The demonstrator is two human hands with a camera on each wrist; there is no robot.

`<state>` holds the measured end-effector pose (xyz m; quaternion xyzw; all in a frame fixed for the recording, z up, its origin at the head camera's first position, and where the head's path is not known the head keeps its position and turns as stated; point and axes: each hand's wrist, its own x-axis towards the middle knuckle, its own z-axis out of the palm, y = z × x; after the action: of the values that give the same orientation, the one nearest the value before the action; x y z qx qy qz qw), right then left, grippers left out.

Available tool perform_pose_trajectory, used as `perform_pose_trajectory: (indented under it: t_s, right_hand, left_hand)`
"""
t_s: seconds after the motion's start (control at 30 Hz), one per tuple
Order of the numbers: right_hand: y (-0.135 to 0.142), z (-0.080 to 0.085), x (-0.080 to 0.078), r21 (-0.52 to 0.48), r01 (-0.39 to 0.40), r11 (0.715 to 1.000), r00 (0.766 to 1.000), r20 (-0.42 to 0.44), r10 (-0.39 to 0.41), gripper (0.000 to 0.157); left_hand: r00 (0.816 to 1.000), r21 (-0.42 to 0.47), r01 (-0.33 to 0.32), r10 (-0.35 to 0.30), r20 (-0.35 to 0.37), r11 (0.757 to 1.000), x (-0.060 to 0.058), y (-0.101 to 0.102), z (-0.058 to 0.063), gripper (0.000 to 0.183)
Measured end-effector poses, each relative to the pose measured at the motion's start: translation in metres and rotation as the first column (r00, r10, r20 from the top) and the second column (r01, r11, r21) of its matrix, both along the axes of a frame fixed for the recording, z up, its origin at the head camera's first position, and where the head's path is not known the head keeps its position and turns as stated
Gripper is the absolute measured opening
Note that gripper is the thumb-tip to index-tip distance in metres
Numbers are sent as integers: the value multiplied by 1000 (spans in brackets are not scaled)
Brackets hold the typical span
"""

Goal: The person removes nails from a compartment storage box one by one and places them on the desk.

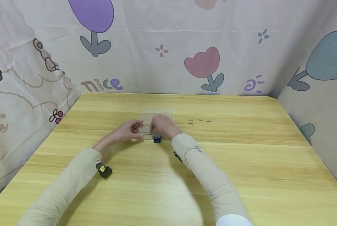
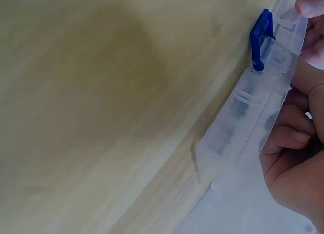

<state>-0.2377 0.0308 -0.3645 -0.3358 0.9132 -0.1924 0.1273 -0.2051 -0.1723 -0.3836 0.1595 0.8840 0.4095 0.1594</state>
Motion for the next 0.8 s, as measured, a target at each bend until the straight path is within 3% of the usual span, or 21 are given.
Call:
perform_pose_trajectory:
  t_s: [0.5,0.67,0.8]
  right_hand:
    - [4,3,0,-42,-68,997,996,49,70,7]
    - [6,2,-3,-130,-48,990,993,100,61,7]
    - [9,4,-3,-157,-30,987,995,89,45,6]
  left_hand:
    - [1000,17,-6,5,11,1000,1,1,1,76]
    - [1000,12,4,-4,1,1000,1,0,0,77]
    - [1000,3,6,-6,-9,1000,1,0,0,76]
